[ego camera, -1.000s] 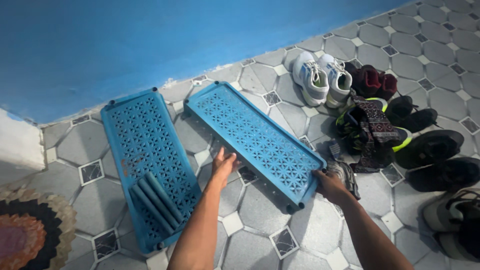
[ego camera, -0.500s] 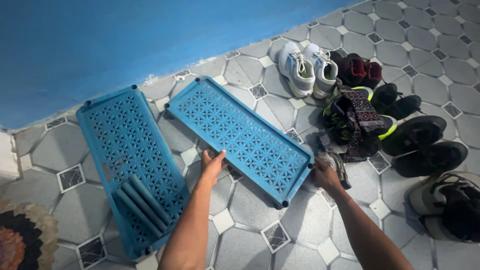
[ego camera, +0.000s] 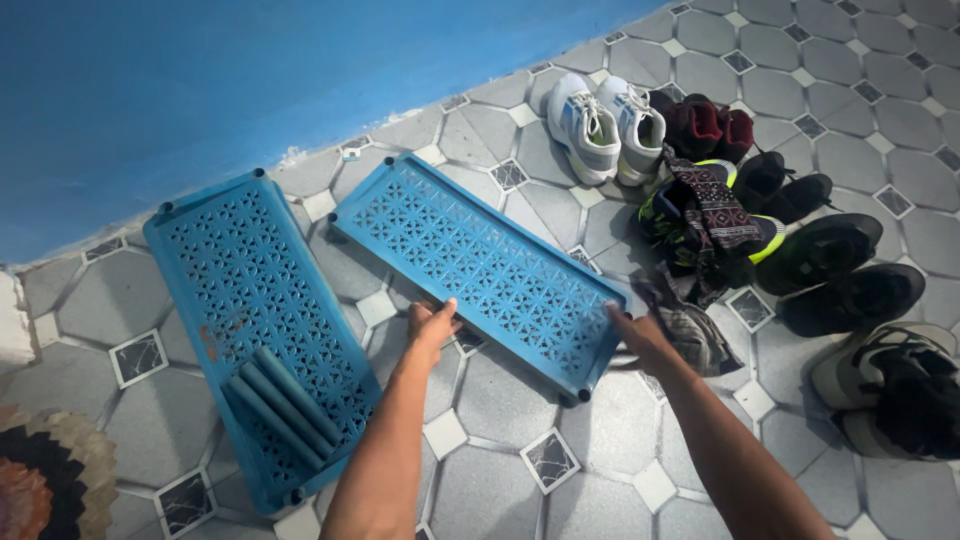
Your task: The person assembles a blue plastic stool by inserting cylindrical legs into the perforated seat panels. They align the panels and secure the legs to form a stable structure.
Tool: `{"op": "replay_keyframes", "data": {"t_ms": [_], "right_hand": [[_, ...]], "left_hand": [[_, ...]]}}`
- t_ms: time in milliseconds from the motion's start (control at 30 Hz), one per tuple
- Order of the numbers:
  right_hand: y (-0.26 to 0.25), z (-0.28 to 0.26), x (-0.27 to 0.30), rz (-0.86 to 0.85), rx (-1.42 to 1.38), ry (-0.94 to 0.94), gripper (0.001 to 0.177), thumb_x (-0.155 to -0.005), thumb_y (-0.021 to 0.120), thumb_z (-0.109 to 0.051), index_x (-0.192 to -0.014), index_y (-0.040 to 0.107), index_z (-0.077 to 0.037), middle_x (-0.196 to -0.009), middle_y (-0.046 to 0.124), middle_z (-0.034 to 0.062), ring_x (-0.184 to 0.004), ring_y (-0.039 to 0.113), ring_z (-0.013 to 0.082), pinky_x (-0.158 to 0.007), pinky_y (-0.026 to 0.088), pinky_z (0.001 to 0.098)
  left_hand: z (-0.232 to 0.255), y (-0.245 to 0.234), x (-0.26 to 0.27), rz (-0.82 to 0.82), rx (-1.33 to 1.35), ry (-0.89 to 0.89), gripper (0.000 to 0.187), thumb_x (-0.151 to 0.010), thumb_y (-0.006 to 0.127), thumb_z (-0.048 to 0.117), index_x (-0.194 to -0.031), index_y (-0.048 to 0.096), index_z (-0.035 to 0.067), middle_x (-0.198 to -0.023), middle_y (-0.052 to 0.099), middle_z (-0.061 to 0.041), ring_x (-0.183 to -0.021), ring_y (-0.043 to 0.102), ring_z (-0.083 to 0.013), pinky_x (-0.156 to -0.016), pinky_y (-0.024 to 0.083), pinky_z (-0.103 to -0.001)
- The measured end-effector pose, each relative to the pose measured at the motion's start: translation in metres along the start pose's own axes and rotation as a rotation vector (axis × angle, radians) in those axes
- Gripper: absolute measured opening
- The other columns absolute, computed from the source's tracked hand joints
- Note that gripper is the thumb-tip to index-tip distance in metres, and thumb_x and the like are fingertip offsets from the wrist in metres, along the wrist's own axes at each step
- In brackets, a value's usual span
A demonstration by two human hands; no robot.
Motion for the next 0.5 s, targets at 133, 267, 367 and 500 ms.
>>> {"op": "replay_keyframes", "data": {"t_ms": [133,267,367,500], "right_hand": [[0.012,0.007,-0.006,-0.132,0.115,0.110,0.040,-0.094,0.070,-0.029,-0.117,0.066,0.004,-0.108,0.071,0.0185,-0.093,0.073,0.0339,-0.075,0.067,0.0528],[-0.016,0.022,-0.032,-0.084,0.070,-0.084,0.037,-0.098,0.066,-0.024,-0.113,0.065,0.010,-0.103,0.073,0.0235,-0.089,0.076,0.0369,-0.071,0.065,0.0520],[-0.026,0.028,-0.051,0.007,0.053,-0.111,0.040,-0.099,0.066,-0.025,-0.115,0.063,0.012,-0.099,0.072,0.0238,-0.085,0.075,0.0363,-0.068,0.066,0.0529],[-0.024,0.027,-0.060,0.219,0.117,-0.289,0.040,-0.097,0.069,-0.027,-0.116,0.063,0.007,-0.099,0.071,0.0185,-0.084,0.074,0.0314,-0.066,0.065,0.0482]], "left_hand": [[-0.004,0.001,-0.003,-0.031,-0.035,-0.035,0.030,-0.093,0.069,0.011,-0.113,0.066,-0.011,-0.112,0.070,-0.019,-0.096,0.072,-0.0283,-0.086,0.067,-0.044],[-0.009,-0.007,0.004,-0.176,-0.045,-0.168,0.033,-0.092,0.072,0.014,-0.115,0.062,-0.008,-0.113,0.069,-0.019,-0.096,0.072,-0.0315,-0.089,0.063,-0.048],[-0.009,-0.010,0.006,-0.224,-0.146,-0.180,0.038,-0.093,0.072,0.024,-0.118,0.062,-0.002,-0.115,0.068,-0.016,-0.098,0.071,-0.0258,-0.090,0.061,-0.047],[-0.002,-0.014,0.000,-0.201,-0.341,-0.122,0.050,-0.095,0.071,0.040,-0.125,0.068,0.000,-0.117,0.067,-0.012,-0.096,0.066,-0.0172,-0.088,0.058,-0.040]]}}
Point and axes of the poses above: each hand's wrist, its own x-axis away from the middle knuckle, its own y-axis out of the palm, z = x × y, the point moved 2 cm from there along -x, towards the middle knuckle
